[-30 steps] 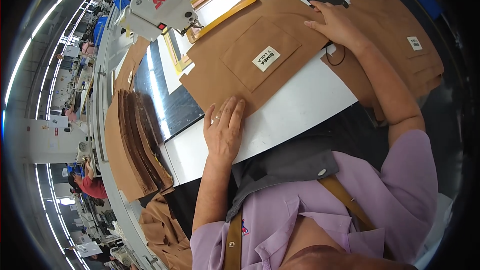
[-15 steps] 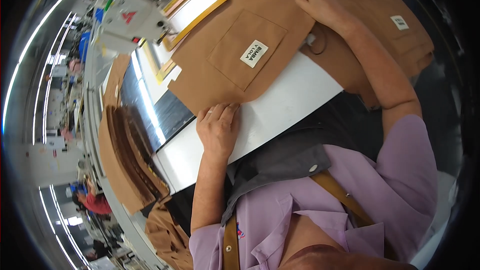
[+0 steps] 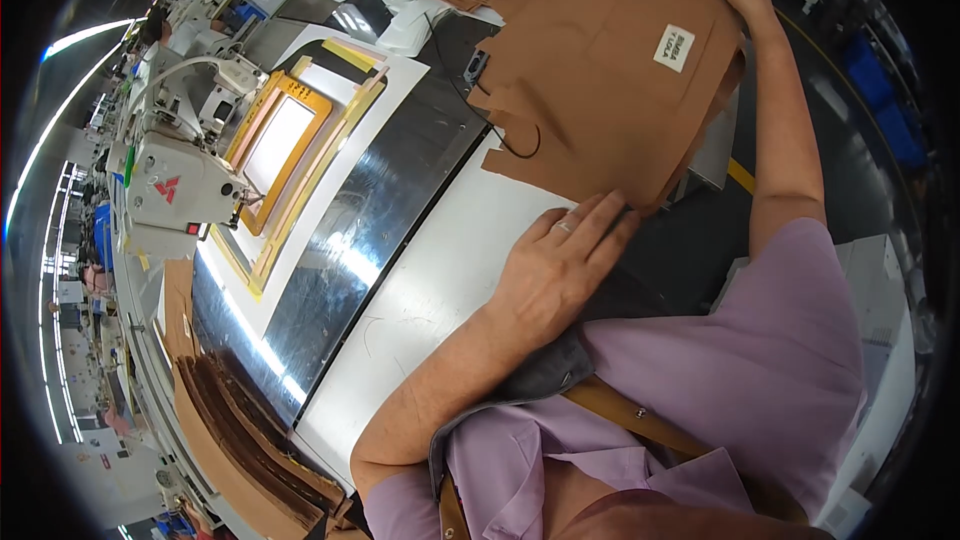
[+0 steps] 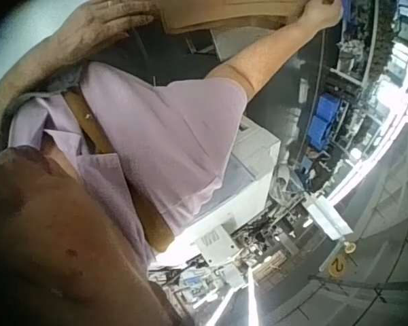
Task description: Operating an industrial sewing machine to assemble leather bag components, including placing fabric in a guide and aligning labels.
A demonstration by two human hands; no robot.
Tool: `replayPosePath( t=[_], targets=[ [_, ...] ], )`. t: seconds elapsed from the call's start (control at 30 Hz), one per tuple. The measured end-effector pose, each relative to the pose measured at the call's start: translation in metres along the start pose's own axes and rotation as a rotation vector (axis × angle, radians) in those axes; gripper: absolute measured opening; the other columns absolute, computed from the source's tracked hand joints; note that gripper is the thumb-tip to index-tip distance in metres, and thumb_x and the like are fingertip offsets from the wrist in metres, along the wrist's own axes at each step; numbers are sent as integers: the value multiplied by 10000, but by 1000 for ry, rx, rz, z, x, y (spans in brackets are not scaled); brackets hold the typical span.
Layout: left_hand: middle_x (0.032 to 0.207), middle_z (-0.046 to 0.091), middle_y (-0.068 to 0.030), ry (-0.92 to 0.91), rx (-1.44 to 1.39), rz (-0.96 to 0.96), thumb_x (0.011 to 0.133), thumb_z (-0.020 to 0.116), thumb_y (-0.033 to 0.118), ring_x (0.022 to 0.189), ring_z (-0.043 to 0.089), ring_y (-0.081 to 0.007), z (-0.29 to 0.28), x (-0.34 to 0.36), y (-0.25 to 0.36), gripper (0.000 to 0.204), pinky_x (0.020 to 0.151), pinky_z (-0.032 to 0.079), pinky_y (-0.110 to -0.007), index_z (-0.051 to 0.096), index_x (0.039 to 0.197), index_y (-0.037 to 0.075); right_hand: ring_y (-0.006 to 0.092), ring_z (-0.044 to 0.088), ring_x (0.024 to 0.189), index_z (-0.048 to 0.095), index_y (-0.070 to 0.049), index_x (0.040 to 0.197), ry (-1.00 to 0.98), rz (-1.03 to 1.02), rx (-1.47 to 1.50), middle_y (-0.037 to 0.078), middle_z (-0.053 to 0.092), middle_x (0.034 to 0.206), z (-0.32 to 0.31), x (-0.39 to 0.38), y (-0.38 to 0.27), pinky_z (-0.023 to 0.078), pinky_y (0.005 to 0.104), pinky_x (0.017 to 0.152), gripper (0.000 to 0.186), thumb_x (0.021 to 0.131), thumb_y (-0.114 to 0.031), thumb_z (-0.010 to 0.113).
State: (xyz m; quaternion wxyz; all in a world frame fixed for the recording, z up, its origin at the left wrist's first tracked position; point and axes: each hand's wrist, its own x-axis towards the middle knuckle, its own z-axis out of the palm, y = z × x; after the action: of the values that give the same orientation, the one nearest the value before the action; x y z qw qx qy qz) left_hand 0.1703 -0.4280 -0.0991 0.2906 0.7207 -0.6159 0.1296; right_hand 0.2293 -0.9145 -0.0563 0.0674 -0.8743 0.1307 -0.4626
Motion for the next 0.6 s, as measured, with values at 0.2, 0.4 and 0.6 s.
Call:
replayPosePath(
  t=[0.2, 0.4, 0.6],
  targets=[
    [1207, 715, -86, -107, -71, -261, 820, 786, 116, 1003, 715, -276, -10, -53, -23, 362, 864, 561, -376, 704, 1169, 61, 217, 695, 1033, 729, -165, 1215, -73, 156, -123, 61, 733, 1132, 25, -43, 13, 548, 316, 858, 297, 952, -154, 593],
    [1212, 725, -85, -126, -36, -501, 841, 780, 96, 1020, 715, -298, -43, -94, -21, 296, 870, 567, -385, 733, 1132, 79, 295, 677, 945, 736, -55, 1055, -534, -181, 372, 114, 715, 1020, 64, -28, -160, 518, 383, 852, 193, 943, -194, 662],
    [1190, 737, -114, 2, -8, -776, 848, 783, 83, 1061, 721, -303, -66, -124, -19, 278, 919, 565, -373, 739, 1122, 61, 335, 665, 956, 729, -21, 974, -728, -473, 579, 138, 691, 970, 157, -25, -267, 515, 427, 848, 207, 908, -217, 716]
  ],
)
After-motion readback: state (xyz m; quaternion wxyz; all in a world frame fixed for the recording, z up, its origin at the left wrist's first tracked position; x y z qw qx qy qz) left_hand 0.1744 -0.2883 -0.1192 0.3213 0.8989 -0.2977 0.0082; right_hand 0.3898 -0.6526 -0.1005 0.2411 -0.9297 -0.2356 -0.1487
